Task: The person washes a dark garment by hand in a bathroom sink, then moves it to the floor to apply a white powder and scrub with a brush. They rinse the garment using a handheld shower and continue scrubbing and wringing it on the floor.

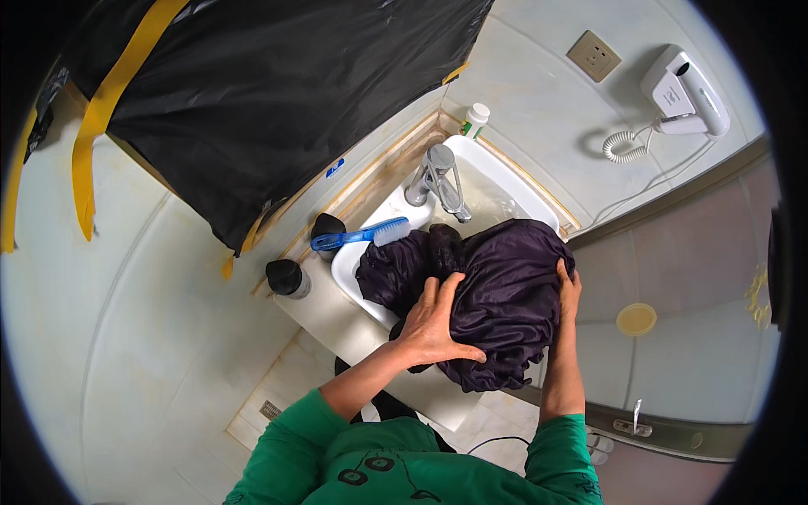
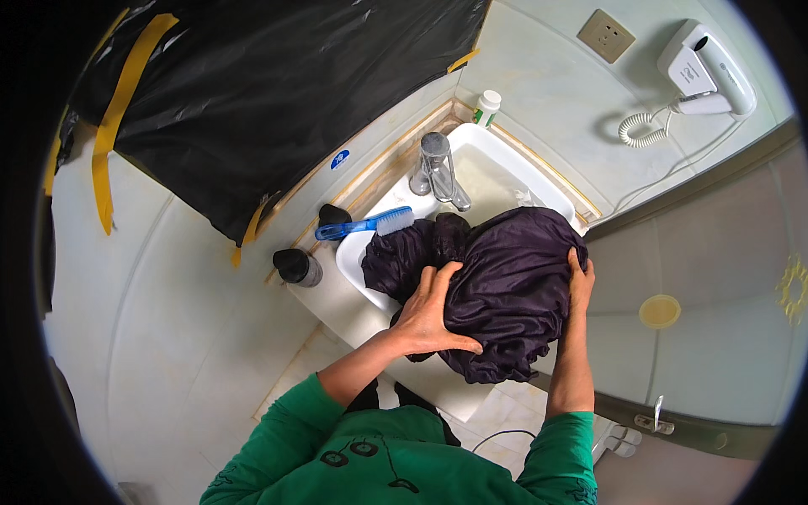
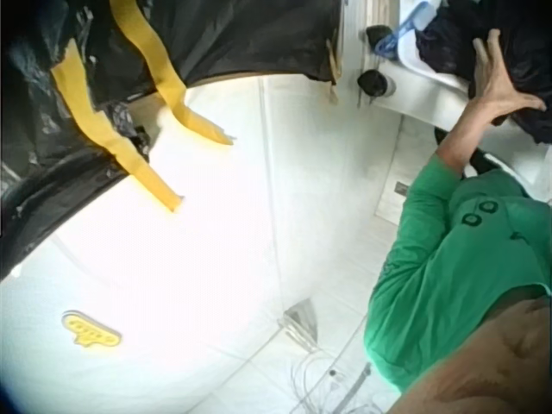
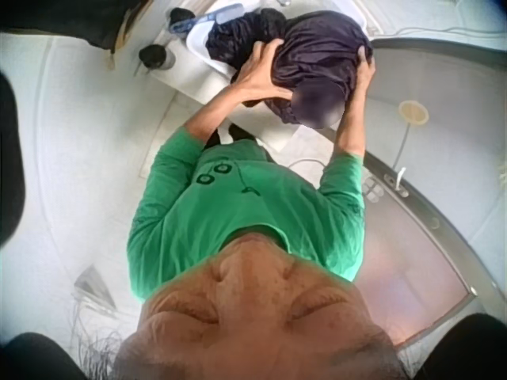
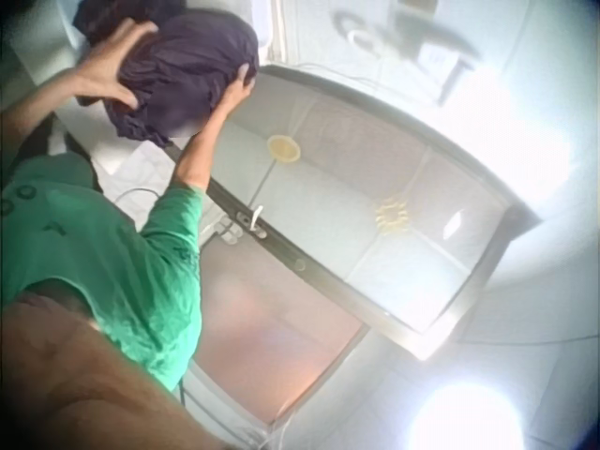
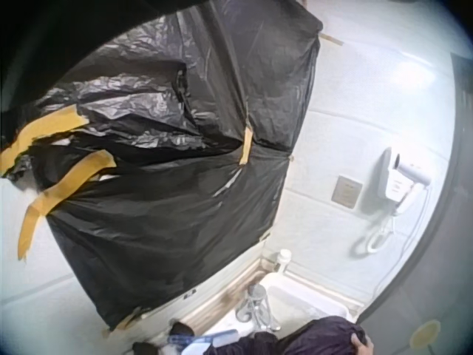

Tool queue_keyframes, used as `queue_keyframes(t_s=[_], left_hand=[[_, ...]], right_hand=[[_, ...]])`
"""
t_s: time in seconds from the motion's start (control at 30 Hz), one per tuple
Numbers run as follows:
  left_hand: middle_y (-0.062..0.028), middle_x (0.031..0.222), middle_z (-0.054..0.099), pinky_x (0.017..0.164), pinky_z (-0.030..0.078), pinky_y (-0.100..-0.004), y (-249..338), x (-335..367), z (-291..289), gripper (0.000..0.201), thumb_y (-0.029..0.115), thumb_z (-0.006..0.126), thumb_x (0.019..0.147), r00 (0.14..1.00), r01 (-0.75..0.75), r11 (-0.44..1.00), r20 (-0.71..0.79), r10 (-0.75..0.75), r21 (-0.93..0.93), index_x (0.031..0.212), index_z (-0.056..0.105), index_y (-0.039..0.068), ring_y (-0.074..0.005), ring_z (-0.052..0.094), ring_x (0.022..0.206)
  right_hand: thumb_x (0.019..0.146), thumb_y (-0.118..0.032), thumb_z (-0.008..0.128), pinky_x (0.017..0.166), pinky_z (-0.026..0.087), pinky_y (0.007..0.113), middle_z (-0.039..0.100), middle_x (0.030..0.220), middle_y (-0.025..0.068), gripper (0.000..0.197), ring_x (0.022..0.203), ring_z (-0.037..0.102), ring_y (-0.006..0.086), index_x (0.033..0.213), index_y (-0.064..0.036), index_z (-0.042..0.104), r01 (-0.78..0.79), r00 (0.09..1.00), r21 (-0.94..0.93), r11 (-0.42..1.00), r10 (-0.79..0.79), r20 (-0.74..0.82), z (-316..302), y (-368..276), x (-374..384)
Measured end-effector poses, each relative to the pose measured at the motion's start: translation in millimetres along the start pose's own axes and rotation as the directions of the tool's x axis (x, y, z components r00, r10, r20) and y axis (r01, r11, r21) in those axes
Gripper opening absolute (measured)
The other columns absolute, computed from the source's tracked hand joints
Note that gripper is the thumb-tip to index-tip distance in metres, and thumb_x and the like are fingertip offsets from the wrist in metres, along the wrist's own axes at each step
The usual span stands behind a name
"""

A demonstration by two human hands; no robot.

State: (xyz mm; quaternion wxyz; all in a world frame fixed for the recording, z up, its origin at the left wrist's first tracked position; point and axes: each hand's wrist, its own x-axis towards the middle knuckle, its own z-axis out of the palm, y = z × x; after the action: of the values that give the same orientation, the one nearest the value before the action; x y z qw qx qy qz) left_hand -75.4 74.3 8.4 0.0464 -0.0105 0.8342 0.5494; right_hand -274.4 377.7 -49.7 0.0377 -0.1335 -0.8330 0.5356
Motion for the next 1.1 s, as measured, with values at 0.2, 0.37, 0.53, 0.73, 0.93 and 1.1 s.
queue_keyframes(t_s=[0.2,0.37,0.53,0.73,0.93,1.1], left_hand=[[-0.0199,0.120,0.038,0.089,0.050,-0.0490,-3,20,18,0.088,0.018,0.088,0.070,0.990,-0.102,0.995,-0.099,0.101,-0.005,0.143,0.039,0.016,-0.0444,0.054,0.106],[-0.0176,0.110,0.044,0.086,0.049,-0.0439,4,37,37,0.062,0.008,0.082,0.074,0.942,-0.280,0.951,-0.232,0.244,-0.135,0.129,0.053,0.008,-0.0402,0.055,0.100],[-0.0174,0.104,0.045,0.086,0.048,-0.0412,26,55,54,0.046,0.003,0.076,0.074,0.896,-0.402,0.892,-0.289,0.337,-0.208,0.116,0.059,0.003,-0.0381,0.055,0.096],[-0.0184,0.101,0.041,0.067,0.049,-0.0483,51,52,75,0.032,0.000,0.072,0.072,0.811,-0.584,0.791,-0.165,0.561,-0.181,0.100,0.058,0.006,-0.0416,0.057,0.080],[-0.0189,0.104,0.043,0.066,0.049,-0.0479,58,65,79,0.029,-0.003,0.069,0.071,0.770,-0.634,0.758,-0.032,0.638,-0.152,0.094,0.053,0.006,-0.0402,0.058,0.082],[-0.0185,0.103,0.043,0.071,0.050,-0.0468,72,104,78,0.033,-0.002,0.070,0.074,0.806,-0.591,0.749,-0.212,0.552,-0.299,0.104,0.056,0.003,-0.0427,0.056,0.087]], right_hand=[[0.099,-0.053,0.056,0.112,0.034,0.037,0.043,0.147,0.0199,0.071,0.134,0.044,0.0264,0.150,-0.0061,0.038,-0.008,0.990,0.148,0.989,-0.013,0.143,-29,-15,-61],[0.101,-0.050,0.052,0.118,0.025,0.039,0.028,0.158,0.0166,0.077,0.145,0.030,0.0288,0.159,-0.0110,0.019,0.037,0.924,0.311,0.950,-0.151,0.352,-55,9,-125],[0.096,-0.048,0.062,0.114,0.033,0.034,0.035,0.156,0.0110,0.083,0.139,0.039,0.0222,0.157,-0.0055,0.025,-0.023,0.931,0.372,0.928,-0.116,0.346,-46,47,-132],[0.097,-0.021,0.058,0.097,0.045,0.033,0.055,0.128,0.0068,0.043,0.115,0.053,0.0185,0.136,-0.0037,0.049,0.092,0.938,-0.065,0.994,-0.065,0.341,-24,76,-112],[0.094,-0.016,0.060,0.077,0.050,0.032,0.062,0.101,0.0033,0.021,0.092,0.058,0.0136,0.109,-0.0017,0.063,0.311,0.941,0.192,0.931,-0.331,0.078,-15,7,-99],[0.091,-0.017,0.062,0.068,0.051,0.028,0.064,0.092,0.0012,0.019,0.080,0.058,0.0103,0.100,-0.0006,0.064,0.399,0.917,0.086,0.913,-0.395,-0.062,-26,-71,-42]])
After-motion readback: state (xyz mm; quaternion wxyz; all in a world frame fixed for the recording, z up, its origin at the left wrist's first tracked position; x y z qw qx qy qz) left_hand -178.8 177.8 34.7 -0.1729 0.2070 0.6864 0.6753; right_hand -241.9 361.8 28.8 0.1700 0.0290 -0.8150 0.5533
